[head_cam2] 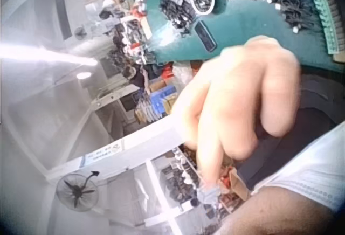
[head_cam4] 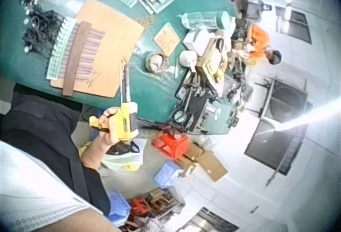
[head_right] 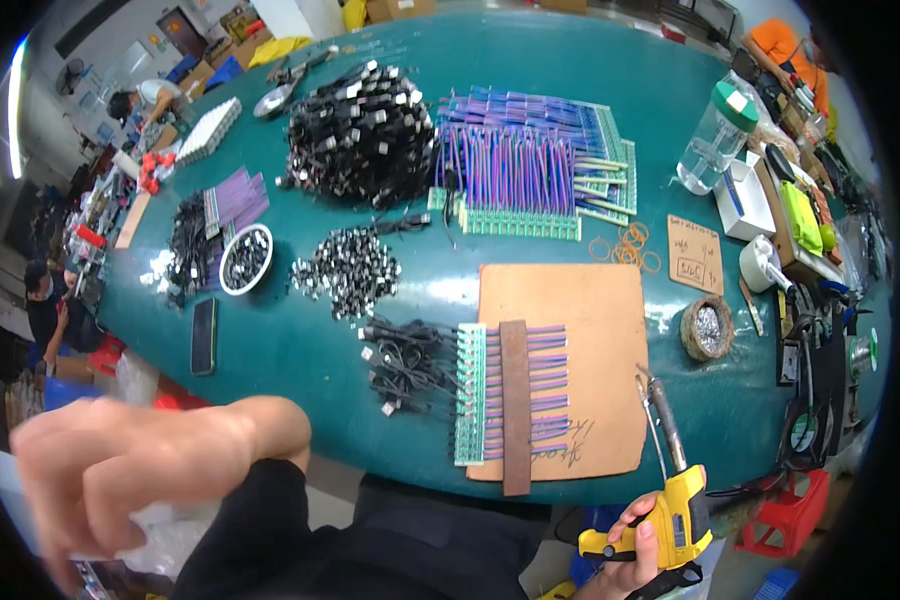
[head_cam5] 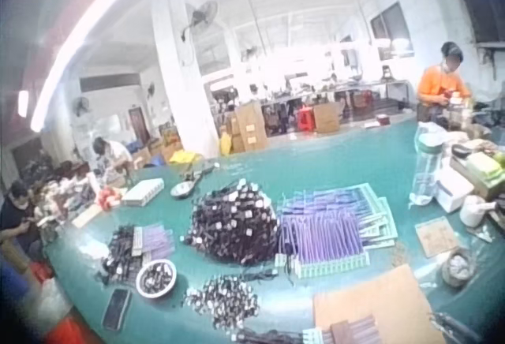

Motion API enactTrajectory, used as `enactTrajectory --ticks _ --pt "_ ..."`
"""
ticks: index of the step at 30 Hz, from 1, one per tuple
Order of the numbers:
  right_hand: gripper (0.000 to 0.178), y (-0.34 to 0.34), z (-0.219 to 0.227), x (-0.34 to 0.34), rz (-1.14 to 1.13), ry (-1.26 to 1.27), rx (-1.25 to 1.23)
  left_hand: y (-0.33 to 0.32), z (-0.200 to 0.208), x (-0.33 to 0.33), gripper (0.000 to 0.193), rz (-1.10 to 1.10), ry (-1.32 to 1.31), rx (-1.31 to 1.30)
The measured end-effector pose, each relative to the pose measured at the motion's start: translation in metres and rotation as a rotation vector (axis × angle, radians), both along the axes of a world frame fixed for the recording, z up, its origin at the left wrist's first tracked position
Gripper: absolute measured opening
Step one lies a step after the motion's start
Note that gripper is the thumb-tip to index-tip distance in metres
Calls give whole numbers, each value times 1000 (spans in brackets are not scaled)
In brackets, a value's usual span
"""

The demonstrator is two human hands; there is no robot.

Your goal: The person solders electronic components onto circuit boards using a soldering gun, then attaches and solders USB cables to the boards.

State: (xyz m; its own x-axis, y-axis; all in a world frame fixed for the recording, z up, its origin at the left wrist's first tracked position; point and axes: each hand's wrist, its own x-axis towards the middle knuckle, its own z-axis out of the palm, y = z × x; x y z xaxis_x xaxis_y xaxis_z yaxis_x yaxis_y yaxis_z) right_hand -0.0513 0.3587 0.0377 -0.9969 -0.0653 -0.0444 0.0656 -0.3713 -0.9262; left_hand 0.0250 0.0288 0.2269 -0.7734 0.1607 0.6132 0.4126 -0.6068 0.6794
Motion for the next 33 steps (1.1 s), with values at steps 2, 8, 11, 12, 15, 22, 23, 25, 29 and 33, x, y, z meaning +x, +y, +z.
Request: enactTrajectory --ticks 2,8,11,12,15,22,23,25,29,33 --pt "41 -3 2 0 35 19 -64 -12 -48 -56 13 -16 650 380" --pt "39 -5 4 0 158 36 -169 -97 -177 -157 12 1009 449 -1463" --pt "38 -6 4 3 124 -4 -151 -126 -222 -171 24 917 660 -1840" --pt "37 -4 2 4 136 1 -145 -128 -223 -175 20 904 762 -1828" --pt "38 -7 2 3 138 -25 -170 -137 -227 -183 16 811 792 -1956" --pt "41 -13 4 7 109 44 -144 -131 -198 -188 15 1269 634 -1419" --pt "41 -15 4 11 106 37 -137 -128 -188 -187 16 1394 524 -1258" --pt "45 -22 1 17 -64 -60 -110 -105 -161 -182 16 1326 5 -735" --pt "35 -24 -7 24 37 -22 -59 -52 -119 -124 14 557 -569 -396" --pt "58 -55 -1 28 104 20 -9 10 -143 -66 12 63 -933 -341"
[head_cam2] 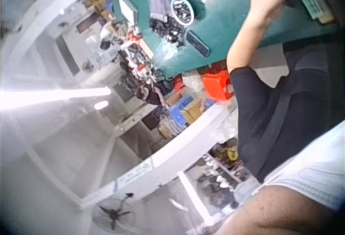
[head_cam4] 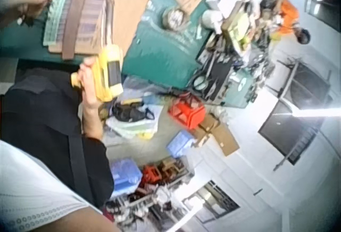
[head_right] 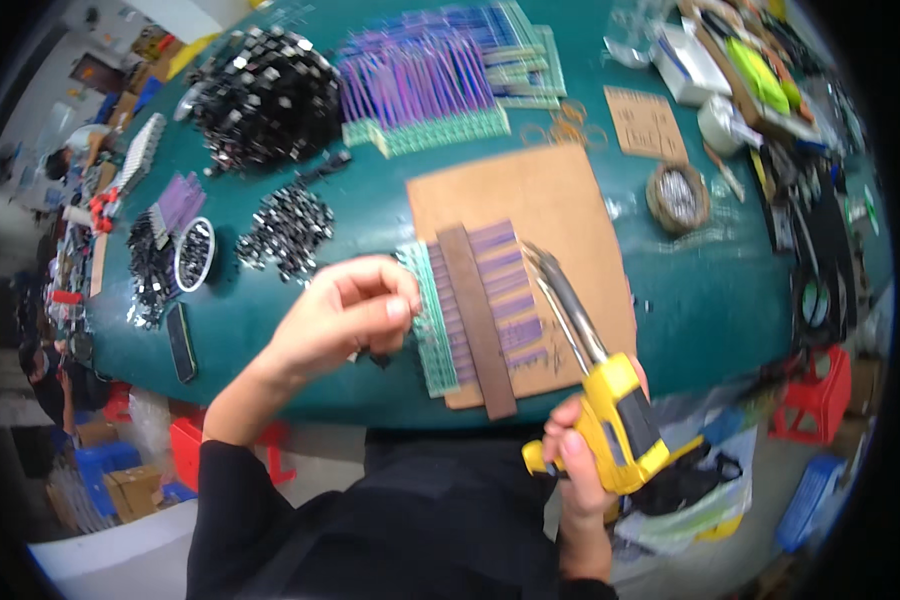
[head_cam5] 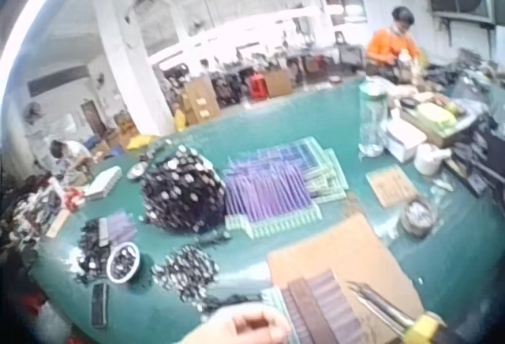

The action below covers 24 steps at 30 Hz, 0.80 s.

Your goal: The person solders electronic components onto circuit boards using a soldering gun, then attaches and solders USB cables to the boards.

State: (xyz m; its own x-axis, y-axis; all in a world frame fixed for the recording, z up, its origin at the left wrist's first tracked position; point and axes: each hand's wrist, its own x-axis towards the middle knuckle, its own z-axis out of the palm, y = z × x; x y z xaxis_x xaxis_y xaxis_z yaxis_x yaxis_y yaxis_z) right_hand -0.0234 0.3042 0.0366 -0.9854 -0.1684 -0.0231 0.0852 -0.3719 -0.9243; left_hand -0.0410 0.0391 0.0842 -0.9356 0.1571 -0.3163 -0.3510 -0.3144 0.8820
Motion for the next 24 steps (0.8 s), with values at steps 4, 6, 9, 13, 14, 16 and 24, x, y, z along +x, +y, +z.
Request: enactTrajectory --ticks 4,6,9,13,14,16,24 --pt "75 -21 14 -1 174 -162 119 36 -12 30 10 -40 -168 35" --pt "74 -25 7 -1 255 -79 154 45 -25 41 8 -54 -126 35" --pt "71 -30 -6 4 274 93 186 54 -31 54 7 -70 -29 -112" --pt "68 -26 -14 7 284 365 335 61 -35 64 7 -34 -46 -124" --pt "68 -26 -13 9 287 361 334 62 -34 65 8 -42 79 -285" --pt "65 -27 -8 13 255 235 376 64 -34 67 8 -48 204 -448" --pt "75 -28 -10 14 286 130 232 60 -36 69 8 -24 218 -479"
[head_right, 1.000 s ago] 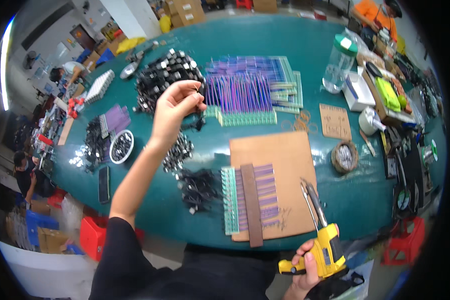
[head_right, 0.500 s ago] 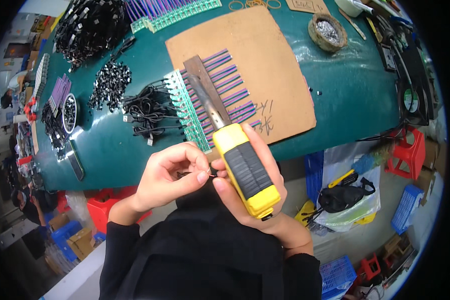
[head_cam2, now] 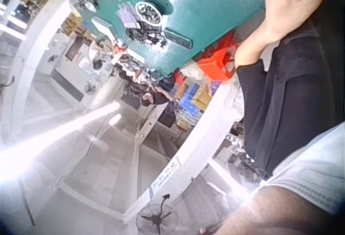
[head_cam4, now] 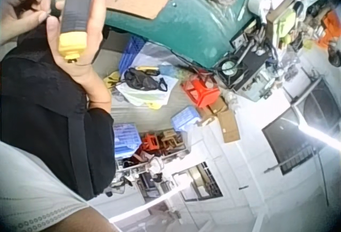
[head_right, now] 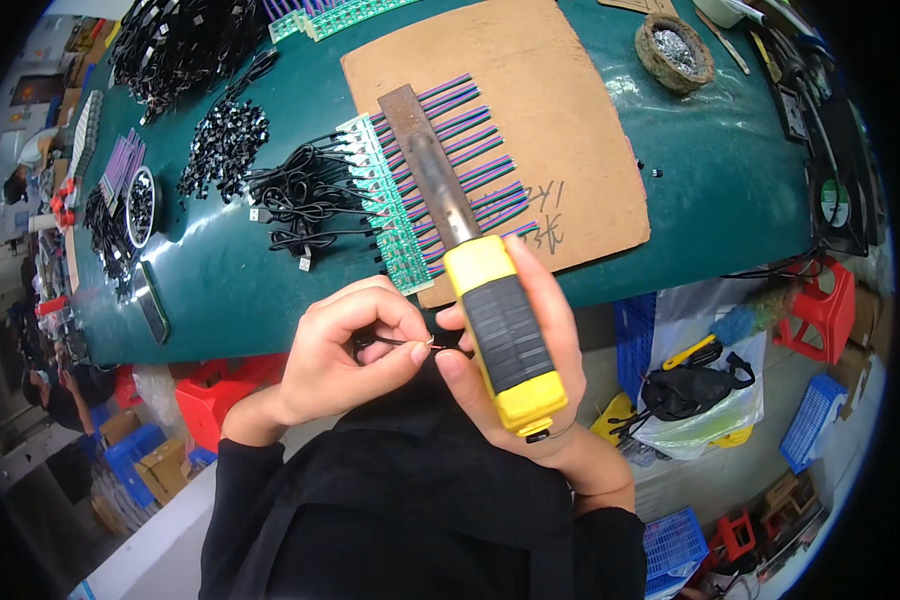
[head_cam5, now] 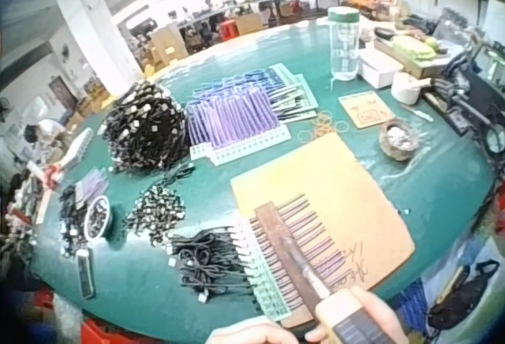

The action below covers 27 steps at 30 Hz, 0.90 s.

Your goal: The person solders electronic components onto circuit boards using a soldering gun, then attaches and solders USB cables to the boards.

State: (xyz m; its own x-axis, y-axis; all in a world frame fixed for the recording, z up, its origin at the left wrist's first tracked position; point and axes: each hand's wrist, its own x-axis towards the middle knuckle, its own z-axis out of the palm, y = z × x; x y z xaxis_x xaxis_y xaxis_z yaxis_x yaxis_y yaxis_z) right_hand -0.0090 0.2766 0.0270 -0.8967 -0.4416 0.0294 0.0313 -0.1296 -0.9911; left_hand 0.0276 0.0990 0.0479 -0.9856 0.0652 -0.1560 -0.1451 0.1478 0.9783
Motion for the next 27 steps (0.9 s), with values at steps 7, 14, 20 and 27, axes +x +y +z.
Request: enactTrajectory --ticks 7,14,20,27 --pt "62 -5 -8 7 -52 427 259 -1 0 5 4 -31 -339 260" --pt "76 19 8 2 -107 -258 -60 -29 -34 -17 6 217 144 -426" --pt "76 41 2 13 -75 -379 -70 -31 -49 -22 6 244 244 -563" --pt "73 44 0 18 -5 -466 6 -31 -51 -24 7 230 233 -566"
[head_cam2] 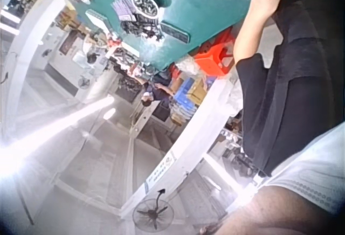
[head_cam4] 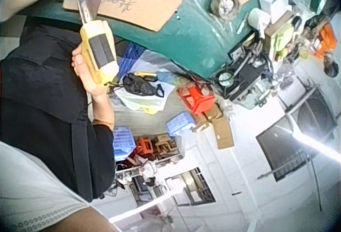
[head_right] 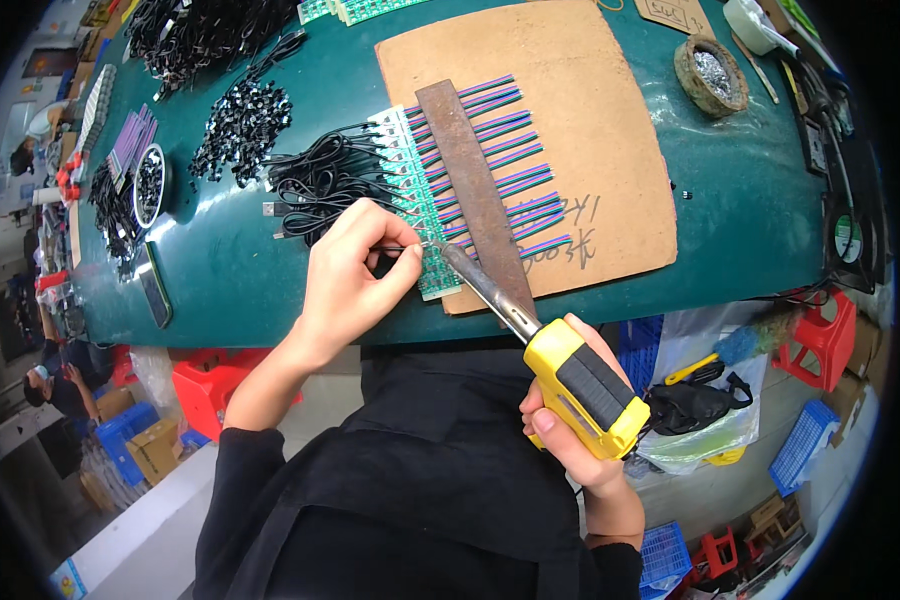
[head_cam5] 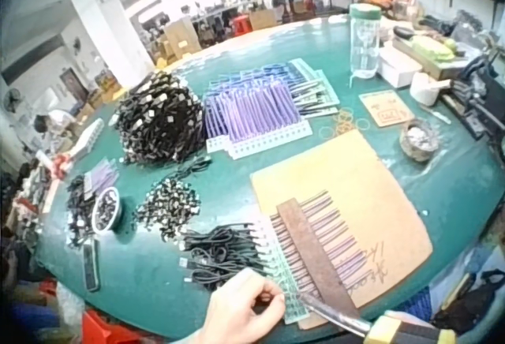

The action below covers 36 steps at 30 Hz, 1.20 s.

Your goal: The person solders electronic components onto circuit boards using a soldering gun, then attaches and solders USB cables to the boards.

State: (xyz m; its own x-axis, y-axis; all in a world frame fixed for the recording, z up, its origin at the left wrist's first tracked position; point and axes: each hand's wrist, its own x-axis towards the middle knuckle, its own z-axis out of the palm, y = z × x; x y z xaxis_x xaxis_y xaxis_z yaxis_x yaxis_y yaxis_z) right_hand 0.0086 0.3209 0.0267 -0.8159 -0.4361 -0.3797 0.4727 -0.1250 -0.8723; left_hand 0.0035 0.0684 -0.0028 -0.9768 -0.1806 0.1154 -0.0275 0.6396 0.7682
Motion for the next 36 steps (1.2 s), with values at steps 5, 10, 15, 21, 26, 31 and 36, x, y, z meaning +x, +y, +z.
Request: enactTrajectory --ticks 5,10,15,21,26,31,36 --pt "77 -2 4 2 -5 -19 65 3 -3 1 7 31 -3 1" --pt "73 2 4 2 11 1 6 6 -7 1 8 41 65 -63" --pt "82 -14 2 -2 -42 252 53 7 23 6 9 49 -398 869" --pt "70 -49 -11 -15 -44 865 234 17 45 15 7 -39 -713 1235" --pt "64 -51 -19 -9 -56 1016 273 27 31 32 5 -140 -750 1408" --pt "66 -48 -20 -7 -33 833 106 35 31 38 7 -154 -653 1519" --pt "70 -46 -16 -1 -27 484 -56 32 33 42 8 -283 -456 1098"
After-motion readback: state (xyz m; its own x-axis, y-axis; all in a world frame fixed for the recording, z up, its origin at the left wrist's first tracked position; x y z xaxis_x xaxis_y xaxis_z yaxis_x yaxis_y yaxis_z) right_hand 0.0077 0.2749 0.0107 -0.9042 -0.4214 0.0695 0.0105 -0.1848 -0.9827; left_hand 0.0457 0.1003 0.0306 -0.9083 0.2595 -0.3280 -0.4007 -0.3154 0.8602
